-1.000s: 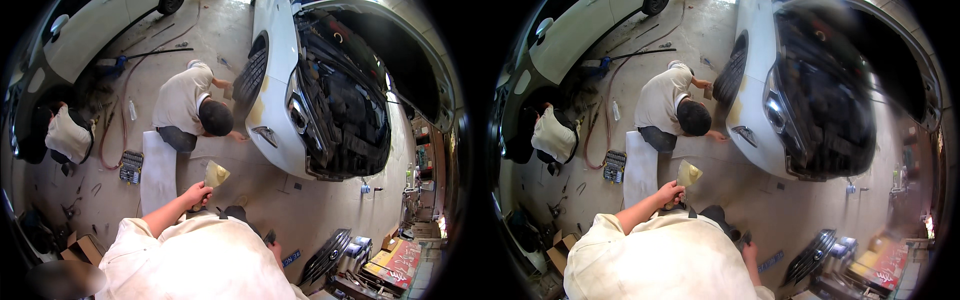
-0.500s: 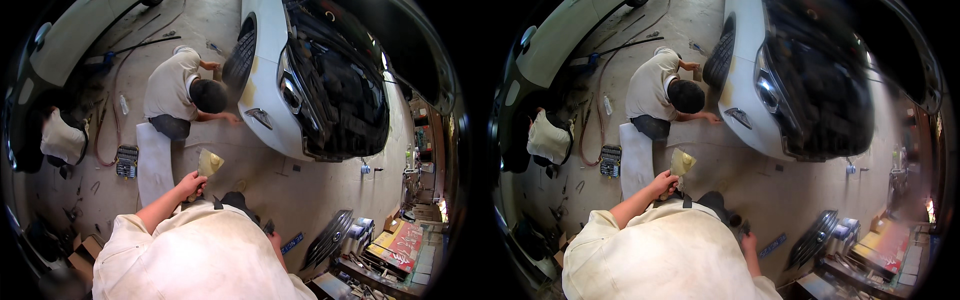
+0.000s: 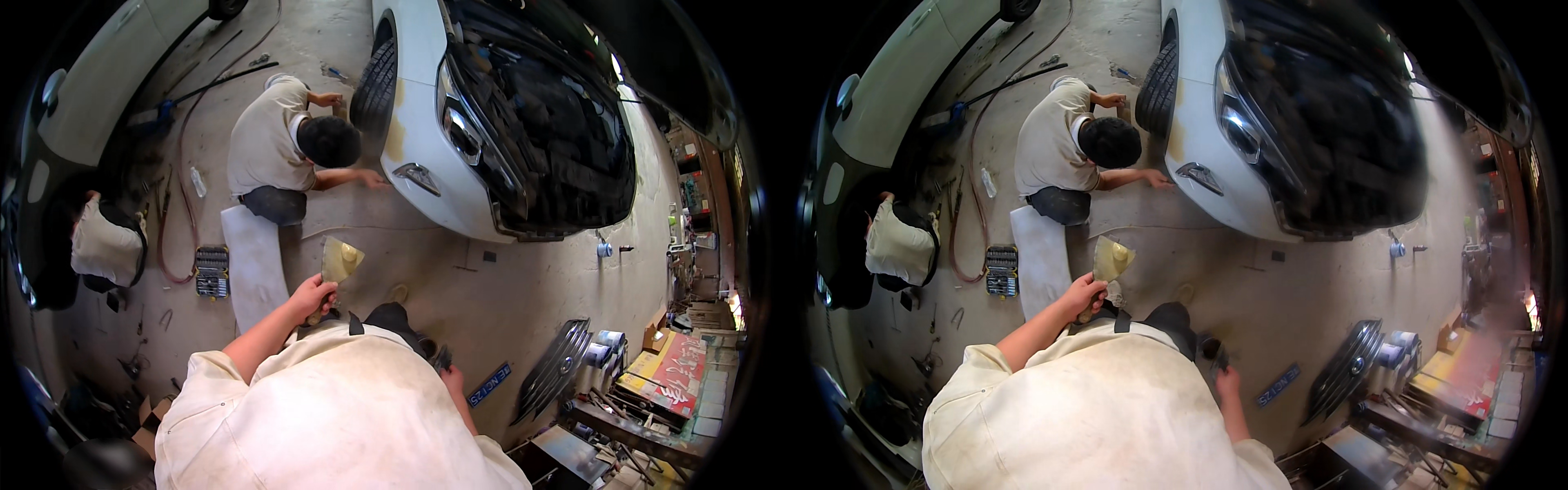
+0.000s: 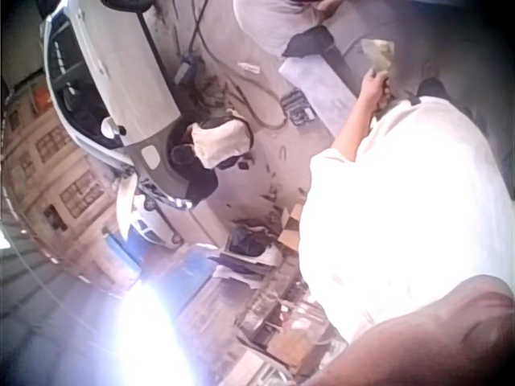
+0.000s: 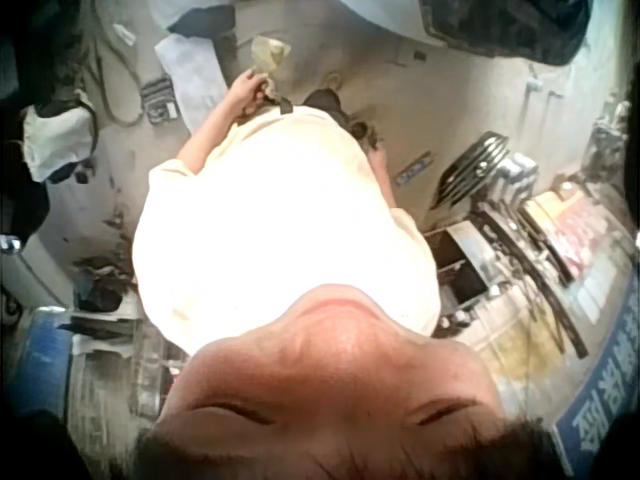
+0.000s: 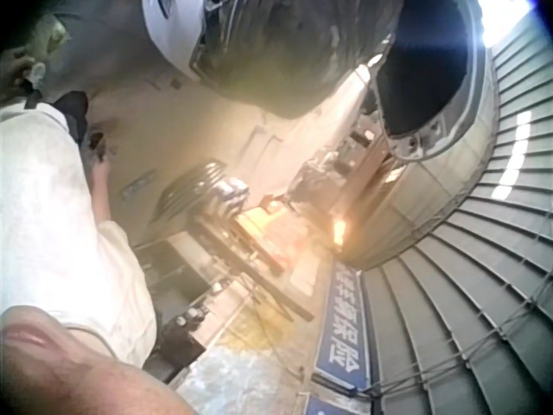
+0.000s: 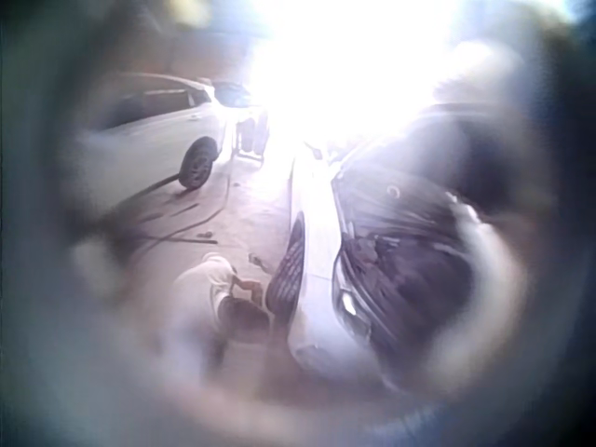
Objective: The person applies a yellowish body filler to the rear bumper of a white car using a putty knife. They spread the filler across the surface, scrape it smooth, and occasionally transfer more material from a larger scraper to the application knife. The person works on the rear bumper and briefly moves to the front bumper area where another worker is present.
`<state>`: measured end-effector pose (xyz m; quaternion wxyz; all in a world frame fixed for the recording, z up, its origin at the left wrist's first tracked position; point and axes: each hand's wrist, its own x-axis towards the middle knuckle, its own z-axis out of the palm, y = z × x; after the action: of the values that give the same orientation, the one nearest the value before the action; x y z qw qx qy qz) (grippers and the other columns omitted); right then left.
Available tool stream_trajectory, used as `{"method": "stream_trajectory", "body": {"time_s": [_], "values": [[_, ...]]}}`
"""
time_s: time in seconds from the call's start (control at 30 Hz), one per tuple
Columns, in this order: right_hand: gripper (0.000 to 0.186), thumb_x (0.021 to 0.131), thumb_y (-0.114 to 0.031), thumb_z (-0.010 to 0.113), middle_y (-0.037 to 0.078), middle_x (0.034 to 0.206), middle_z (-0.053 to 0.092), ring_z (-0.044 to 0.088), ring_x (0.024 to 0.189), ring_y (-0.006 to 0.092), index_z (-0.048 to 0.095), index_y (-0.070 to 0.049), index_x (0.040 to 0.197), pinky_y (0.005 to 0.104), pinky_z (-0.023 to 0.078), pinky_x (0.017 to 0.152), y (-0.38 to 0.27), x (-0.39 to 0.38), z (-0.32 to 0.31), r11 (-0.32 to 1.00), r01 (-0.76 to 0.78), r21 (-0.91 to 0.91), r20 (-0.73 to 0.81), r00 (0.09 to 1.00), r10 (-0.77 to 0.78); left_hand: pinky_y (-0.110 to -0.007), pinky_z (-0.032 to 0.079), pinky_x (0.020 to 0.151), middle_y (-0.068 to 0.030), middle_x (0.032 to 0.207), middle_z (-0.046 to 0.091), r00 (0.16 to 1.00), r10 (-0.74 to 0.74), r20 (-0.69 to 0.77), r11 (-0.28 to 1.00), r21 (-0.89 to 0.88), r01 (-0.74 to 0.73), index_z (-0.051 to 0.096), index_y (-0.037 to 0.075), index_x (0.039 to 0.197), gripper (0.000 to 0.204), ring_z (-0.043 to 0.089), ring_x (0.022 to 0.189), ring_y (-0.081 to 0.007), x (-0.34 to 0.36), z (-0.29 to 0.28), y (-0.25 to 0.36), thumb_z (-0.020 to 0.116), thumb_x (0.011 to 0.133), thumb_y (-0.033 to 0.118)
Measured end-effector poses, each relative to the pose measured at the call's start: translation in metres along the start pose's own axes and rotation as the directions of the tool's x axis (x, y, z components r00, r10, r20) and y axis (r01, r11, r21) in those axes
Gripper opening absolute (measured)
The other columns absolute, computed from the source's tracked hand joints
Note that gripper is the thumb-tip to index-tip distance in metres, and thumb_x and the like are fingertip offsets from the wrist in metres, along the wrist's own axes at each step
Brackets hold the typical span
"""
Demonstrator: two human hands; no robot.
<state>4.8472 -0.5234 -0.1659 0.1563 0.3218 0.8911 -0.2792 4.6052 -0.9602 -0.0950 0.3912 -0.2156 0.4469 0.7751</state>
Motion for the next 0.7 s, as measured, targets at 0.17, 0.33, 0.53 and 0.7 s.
{"method": "stream_trajectory", "body": {"time_s": [0.17,0.33,0.53,0.7], "values": [[0.022,0.079,-0.019,0.062,0.02,0.079,0.064,0.063,0.075,0.0351,0.063,0.001,0.089,0.0428,0.048,0.067,-0.004,0.0,-0.005,0.995,-0.058,-0.076,0.091,0.994,0.065,-0.026,0.037,0.043,-0.0013,0.068,0.051,1.0,-0.001,0.003,1.0,-0.001,0.001,0.048,0.01,0.094,0.009,0.047,0.049,-0.0106,-0.002,0.001,0.0,0.055,0.092,0.016],[0.024,0.079,-0.018,0.061,0.02,0.083,0.066,0.065,0.08,0.0354,0.064,0.001,0.095,0.0415,0.05,0.07,-0.002,0.0,-0.007,0.997,-0.031,-0.072,0.086,0.996,0.037,-0.026,0.037,0.043,-0.0015,0.068,0.051,1.0,0.003,0.005,1.0,-0.002,-0.003,0.048,0.01,0.094,0.009,0.047,0.049,-0.0109,-0.002,0.001,-0.002,0.055,0.092,0.015],[0.027,0.08,-0.016,0.06,0.02,0.086,0.067,0.065,0.081,0.0357,0.064,0.002,0.099,0.0409,0.05,0.072,-0.002,0.003,-0.011,0.997,-0.005,-0.076,0.093,0.996,0.012,-0.026,0.037,0.043,-0.0018,0.068,0.05,1.0,0.003,-0.001,1.0,0.02,-0.003,0.048,0.011,0.096,0.008,0.046,0.048,-0.0117,-0.001,-0.003,-0.01,0.054,0.092,0.015],[0.025,0.079,-0.016,0.06,0.021,0.084,0.066,0.064,0.08,0.0366,0.064,0.003,0.095,0.0421,0.049,0.07,-0.019,0.002,-0.017,0.998,-0.033,-0.06,0.101,0.994,0.039,-0.025,0.038,0.043,-0.0019,0.069,0.051,1.0,0.014,-0.001,1.0,0.001,-0.014,0.049,0.009,0.093,0.009,0.047,0.049,-0.0111,-0.009,0.0,-0.008,0.055,0.092,0.015]]}}
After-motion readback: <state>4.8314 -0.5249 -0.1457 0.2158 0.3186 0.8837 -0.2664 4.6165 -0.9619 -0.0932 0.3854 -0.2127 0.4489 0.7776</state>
